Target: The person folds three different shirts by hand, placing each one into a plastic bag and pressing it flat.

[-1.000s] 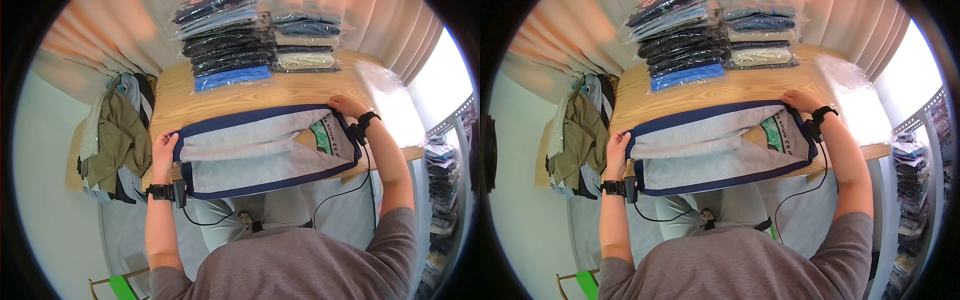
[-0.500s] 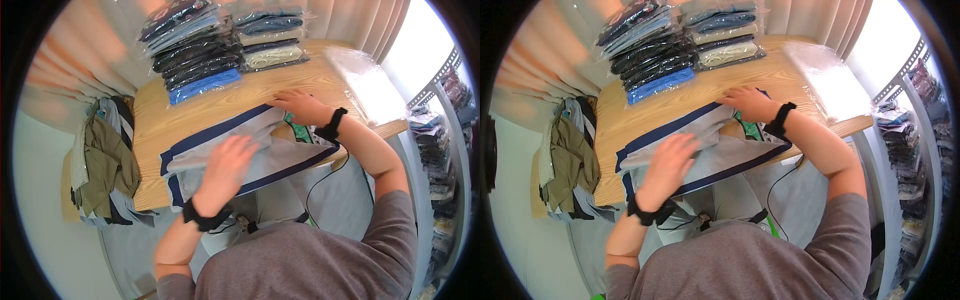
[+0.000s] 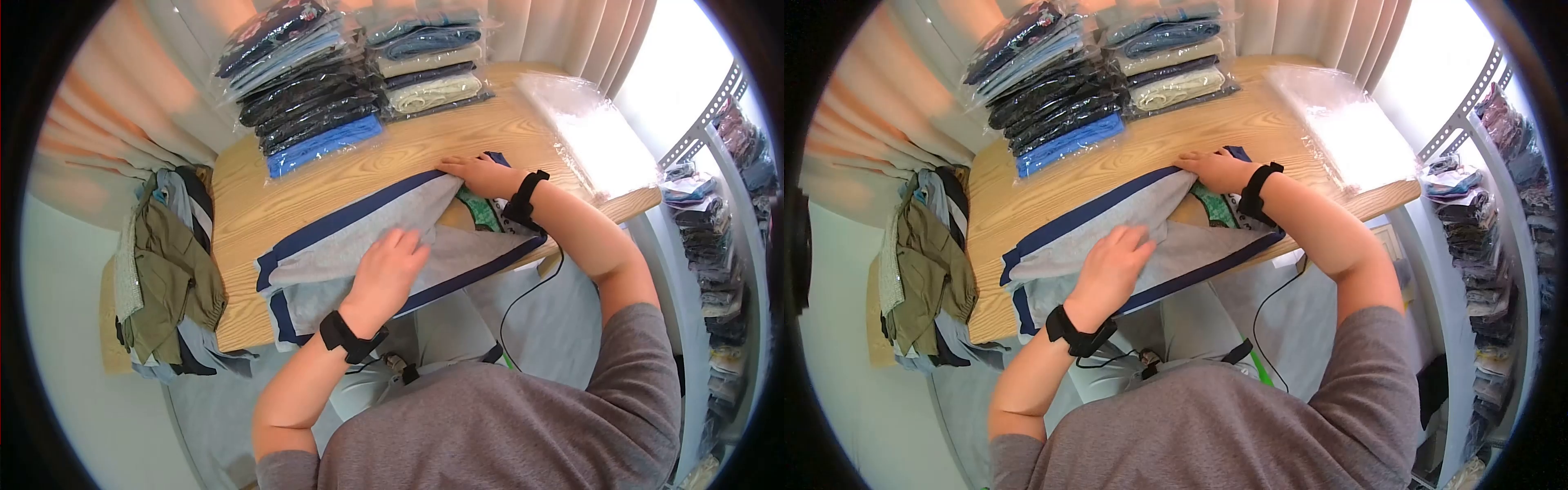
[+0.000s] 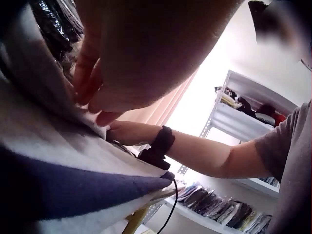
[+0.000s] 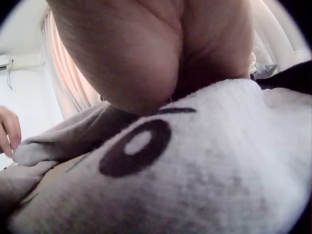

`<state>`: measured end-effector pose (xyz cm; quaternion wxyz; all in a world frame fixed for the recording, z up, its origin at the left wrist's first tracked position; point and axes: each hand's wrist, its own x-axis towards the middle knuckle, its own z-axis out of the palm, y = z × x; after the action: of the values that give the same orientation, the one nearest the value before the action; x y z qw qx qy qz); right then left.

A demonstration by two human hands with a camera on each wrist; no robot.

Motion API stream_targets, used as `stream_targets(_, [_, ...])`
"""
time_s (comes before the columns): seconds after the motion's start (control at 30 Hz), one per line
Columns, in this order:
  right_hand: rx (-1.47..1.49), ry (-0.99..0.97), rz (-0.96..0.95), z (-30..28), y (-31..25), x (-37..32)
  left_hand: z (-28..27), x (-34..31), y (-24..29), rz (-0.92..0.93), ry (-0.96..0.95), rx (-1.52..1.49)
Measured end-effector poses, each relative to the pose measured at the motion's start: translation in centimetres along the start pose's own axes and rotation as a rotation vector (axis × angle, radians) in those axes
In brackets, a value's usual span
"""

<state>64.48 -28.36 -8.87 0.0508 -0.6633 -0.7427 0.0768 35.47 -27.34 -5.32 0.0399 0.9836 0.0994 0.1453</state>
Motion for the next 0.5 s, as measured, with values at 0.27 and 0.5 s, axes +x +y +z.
stream_targets(0.27, [0.322, -0.030, -0.156, 0.8, 3.4, 1.5, 3.1, -0.1, -0.2, 0.126, 0.050, 0.191])
stream_targets(0.5, [-0.026, -0.168, 0.013, -0.3, 0.2, 0.5, 1.4, -2.4, 0.1, -0.032, -0.187, -0.198])
